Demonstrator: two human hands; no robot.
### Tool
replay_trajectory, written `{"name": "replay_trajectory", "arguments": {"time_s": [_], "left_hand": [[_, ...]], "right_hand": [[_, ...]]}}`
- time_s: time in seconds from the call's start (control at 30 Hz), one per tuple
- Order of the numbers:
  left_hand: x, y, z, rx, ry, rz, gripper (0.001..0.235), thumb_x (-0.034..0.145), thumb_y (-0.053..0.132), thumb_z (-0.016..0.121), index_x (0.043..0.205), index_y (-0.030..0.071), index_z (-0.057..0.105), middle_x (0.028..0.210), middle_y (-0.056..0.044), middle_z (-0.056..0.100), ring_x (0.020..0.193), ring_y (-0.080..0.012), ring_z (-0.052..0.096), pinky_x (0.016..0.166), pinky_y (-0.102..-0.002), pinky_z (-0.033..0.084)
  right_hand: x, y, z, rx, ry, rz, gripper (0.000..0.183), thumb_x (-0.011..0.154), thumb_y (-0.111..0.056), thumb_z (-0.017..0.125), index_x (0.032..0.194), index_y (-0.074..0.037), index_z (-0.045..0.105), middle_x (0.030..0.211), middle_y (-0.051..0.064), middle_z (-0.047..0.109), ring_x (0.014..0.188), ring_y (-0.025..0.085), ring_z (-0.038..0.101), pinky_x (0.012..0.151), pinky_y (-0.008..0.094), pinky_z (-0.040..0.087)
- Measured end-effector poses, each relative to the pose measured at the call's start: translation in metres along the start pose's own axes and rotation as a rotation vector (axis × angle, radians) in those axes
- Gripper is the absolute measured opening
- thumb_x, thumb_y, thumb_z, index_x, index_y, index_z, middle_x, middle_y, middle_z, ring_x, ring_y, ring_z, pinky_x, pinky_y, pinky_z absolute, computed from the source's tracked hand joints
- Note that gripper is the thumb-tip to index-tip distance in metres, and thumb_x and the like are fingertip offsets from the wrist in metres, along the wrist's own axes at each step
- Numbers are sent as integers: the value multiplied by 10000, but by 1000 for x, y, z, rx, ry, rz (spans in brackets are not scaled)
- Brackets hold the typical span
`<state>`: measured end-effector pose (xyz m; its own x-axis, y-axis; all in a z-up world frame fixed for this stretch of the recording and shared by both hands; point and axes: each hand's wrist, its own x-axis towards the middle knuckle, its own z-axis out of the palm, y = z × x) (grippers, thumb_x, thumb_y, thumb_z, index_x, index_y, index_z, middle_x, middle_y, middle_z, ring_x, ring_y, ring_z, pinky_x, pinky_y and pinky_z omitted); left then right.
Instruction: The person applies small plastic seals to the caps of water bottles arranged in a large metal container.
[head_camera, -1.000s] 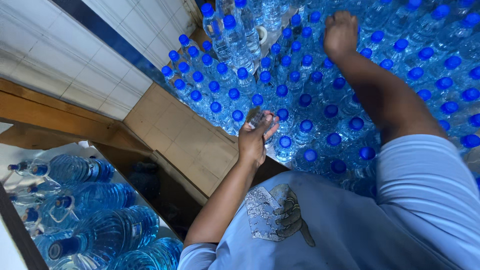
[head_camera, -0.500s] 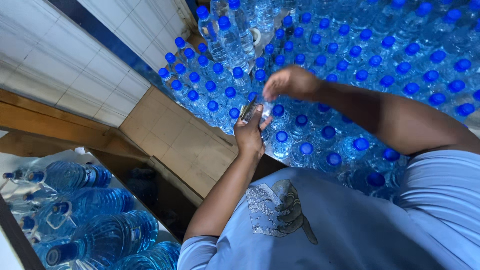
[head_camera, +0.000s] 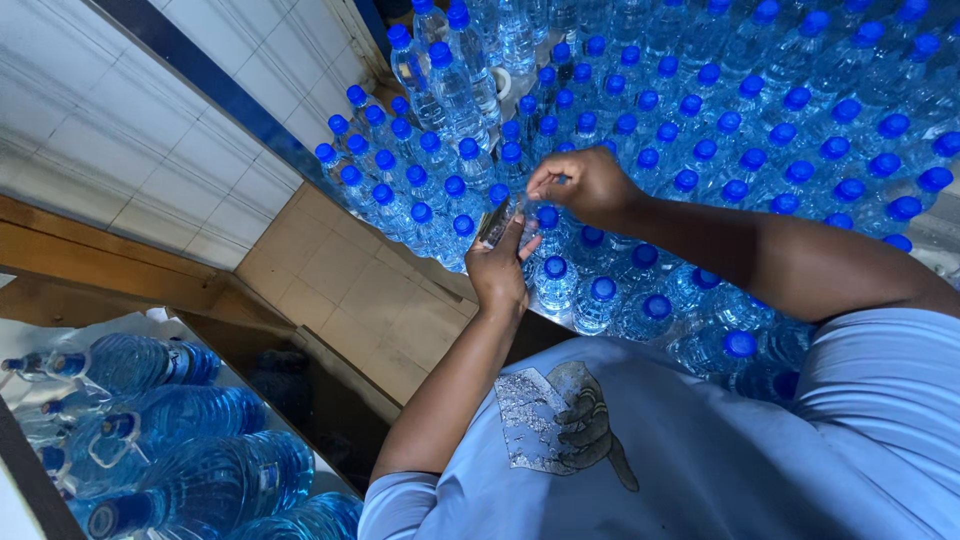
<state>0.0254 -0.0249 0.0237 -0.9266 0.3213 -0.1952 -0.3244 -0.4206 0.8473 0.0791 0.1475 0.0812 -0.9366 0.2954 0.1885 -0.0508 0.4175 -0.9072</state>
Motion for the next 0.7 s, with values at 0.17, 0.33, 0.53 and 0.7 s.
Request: {"name": "replay_trajectory", "arguments": {"time_s": [0.17, 0.33, 0.53, 0.7], "left_hand": [[-5, 8, 7, 22, 45, 19, 150, 922, -43, 850, 1065, -65, 811, 951, -205, 832, 806, -292, 838, 732, -479, 753], [4, -5, -8, 32, 105, 64, 126, 887, -27, 869, 942, -85, 771, 788, -216, 777, 669, -231, 805, 608, -402, 739], [0, -1, -1, 47, -17, -66, 204, 967, -16, 825, 1143, -108, 785, 1061, -227, 829, 933, -327, 837, 837, -454, 745], [2, -4, -14, -2, -219, -209, 373, 970, 100, 814, 1330, 21, 759, 1259, -168, 827, 1098, -297, 815, 943, -422, 672]], "right_hand": [[-5, -20, -16, 5, -145, 39, 99, 1004, -119, 843, 1056, -194, 879, 950, -30, 848, 799, 56, 678, 748, 262, 552], [10, 10, -36, 124, -594, -59, 233, 1074, -125, 692, 1218, -105, 874, 1085, 100, 912, 826, 181, 800, 729, 334, 575], [66, 74, -84, 433, -388, 212, 496, 995, -112, 578, 1451, 34, 705, 1113, 265, 830, 790, 223, 831, 563, 218, 597], [130, 238, -169, -756, 448, -61, 111, 1110, -184, 792, 1149, -167, 894, 1197, 88, 855, 1005, 199, 827, 869, 370, 651]]}}
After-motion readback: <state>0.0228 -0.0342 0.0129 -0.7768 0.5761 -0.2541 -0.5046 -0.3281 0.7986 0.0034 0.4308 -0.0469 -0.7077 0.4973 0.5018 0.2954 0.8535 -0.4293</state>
